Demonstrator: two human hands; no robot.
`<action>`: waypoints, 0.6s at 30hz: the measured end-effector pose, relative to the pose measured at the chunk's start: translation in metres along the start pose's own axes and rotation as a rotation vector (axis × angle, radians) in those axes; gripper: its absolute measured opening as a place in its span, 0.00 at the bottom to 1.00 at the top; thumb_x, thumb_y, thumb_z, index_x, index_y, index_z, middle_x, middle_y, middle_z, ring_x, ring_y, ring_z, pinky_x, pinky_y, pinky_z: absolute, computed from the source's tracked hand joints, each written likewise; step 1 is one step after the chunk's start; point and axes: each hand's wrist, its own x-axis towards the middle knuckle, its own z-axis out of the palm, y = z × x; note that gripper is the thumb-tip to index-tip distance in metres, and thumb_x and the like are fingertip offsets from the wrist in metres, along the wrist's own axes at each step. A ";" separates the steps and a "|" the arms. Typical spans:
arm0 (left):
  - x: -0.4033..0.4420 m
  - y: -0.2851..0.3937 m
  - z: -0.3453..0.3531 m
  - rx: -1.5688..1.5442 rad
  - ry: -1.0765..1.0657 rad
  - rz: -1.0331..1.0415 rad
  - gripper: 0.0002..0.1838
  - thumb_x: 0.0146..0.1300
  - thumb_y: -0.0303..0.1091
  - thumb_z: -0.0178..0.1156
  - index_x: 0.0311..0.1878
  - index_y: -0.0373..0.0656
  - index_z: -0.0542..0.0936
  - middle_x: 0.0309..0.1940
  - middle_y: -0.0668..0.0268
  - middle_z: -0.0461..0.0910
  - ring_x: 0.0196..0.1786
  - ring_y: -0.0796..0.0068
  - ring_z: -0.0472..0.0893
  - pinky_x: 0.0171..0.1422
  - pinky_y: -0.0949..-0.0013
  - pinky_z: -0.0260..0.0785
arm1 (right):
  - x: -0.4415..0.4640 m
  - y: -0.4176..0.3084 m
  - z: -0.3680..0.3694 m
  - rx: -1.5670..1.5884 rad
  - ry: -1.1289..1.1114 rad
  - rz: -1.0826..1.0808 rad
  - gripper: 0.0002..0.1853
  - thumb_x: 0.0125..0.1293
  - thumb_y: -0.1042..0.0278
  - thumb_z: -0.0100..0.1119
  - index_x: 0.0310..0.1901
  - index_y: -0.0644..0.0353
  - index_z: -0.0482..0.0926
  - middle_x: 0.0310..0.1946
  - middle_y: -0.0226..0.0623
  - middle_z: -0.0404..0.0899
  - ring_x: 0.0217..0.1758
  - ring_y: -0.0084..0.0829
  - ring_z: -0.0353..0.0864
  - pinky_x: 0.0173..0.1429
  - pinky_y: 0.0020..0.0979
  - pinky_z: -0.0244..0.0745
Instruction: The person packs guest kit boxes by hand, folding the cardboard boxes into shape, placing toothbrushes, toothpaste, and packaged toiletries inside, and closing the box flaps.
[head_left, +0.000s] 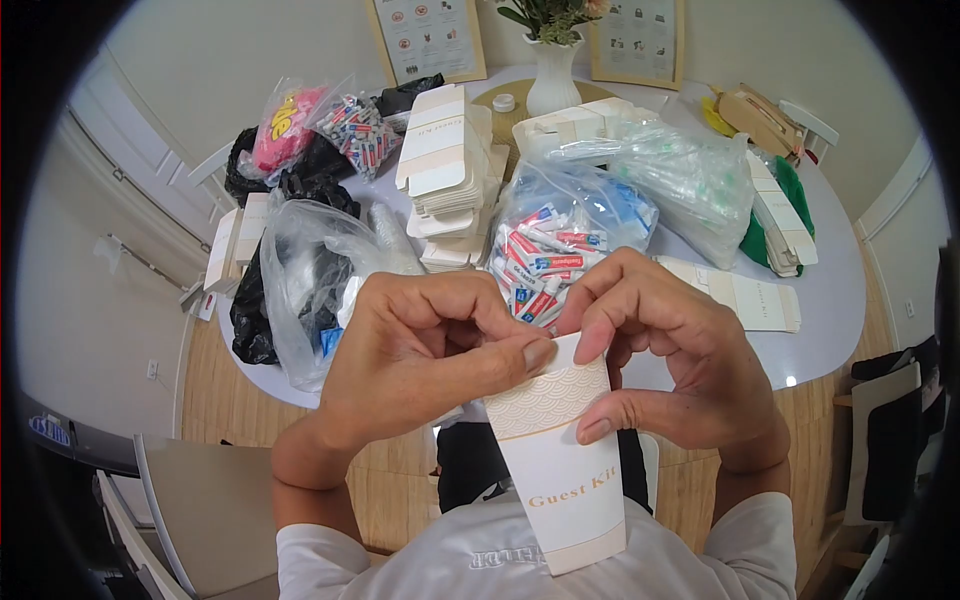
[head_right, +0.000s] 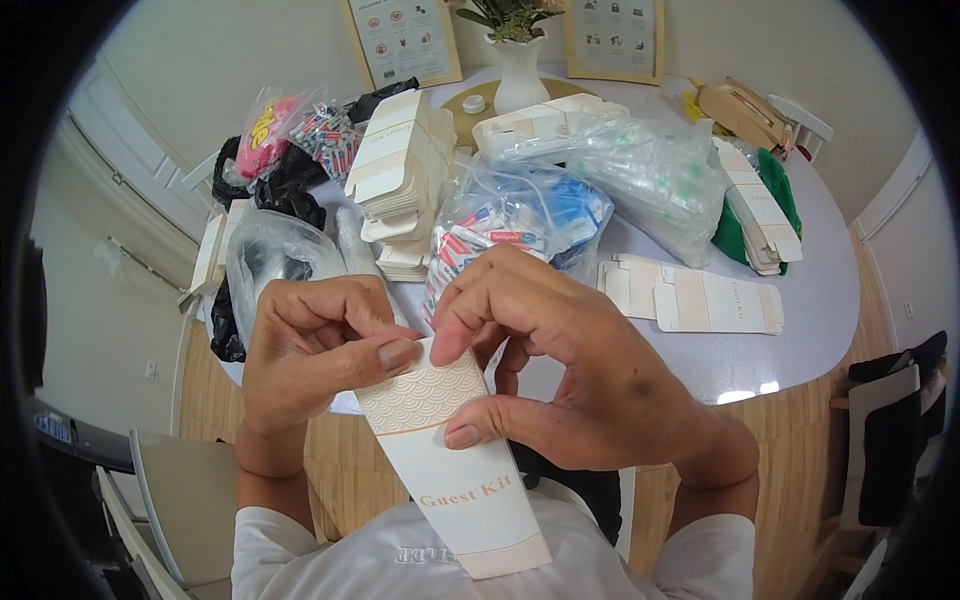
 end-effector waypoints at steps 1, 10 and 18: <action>0.001 0.003 0.006 0.018 0.078 -0.011 0.03 0.52 0.21 0.64 0.29 0.30 0.81 0.26 0.64 0.78 0.29 0.84 0.75 0.31 0.81 0.63 | 0.000 -0.001 0.000 -0.003 0.003 -0.001 0.22 0.39 0.77 0.77 0.37 0.61 0.75 0.44 0.37 0.71 0.44 0.22 0.73 0.42 0.21 0.75; -0.002 0.003 0.003 0.279 0.116 0.164 0.03 0.46 0.21 0.65 0.24 0.30 0.81 0.22 0.60 0.76 0.24 0.80 0.72 0.29 0.79 0.58 | 0.003 -0.006 -0.002 -0.036 -0.034 -0.009 0.20 0.42 0.79 0.75 0.37 0.61 0.75 0.42 0.37 0.70 0.43 0.23 0.72 0.43 0.23 0.73; -0.010 -0.002 0.001 0.514 0.085 0.368 0.16 0.40 0.29 0.73 0.34 0.32 0.84 0.27 0.57 0.79 0.29 0.75 0.77 0.33 0.77 0.65 | 0.000 0.002 -0.001 -0.020 0.025 0.016 0.23 0.44 0.76 0.75 0.43 0.68 0.77 0.43 0.40 0.75 0.46 0.28 0.78 0.45 0.26 0.77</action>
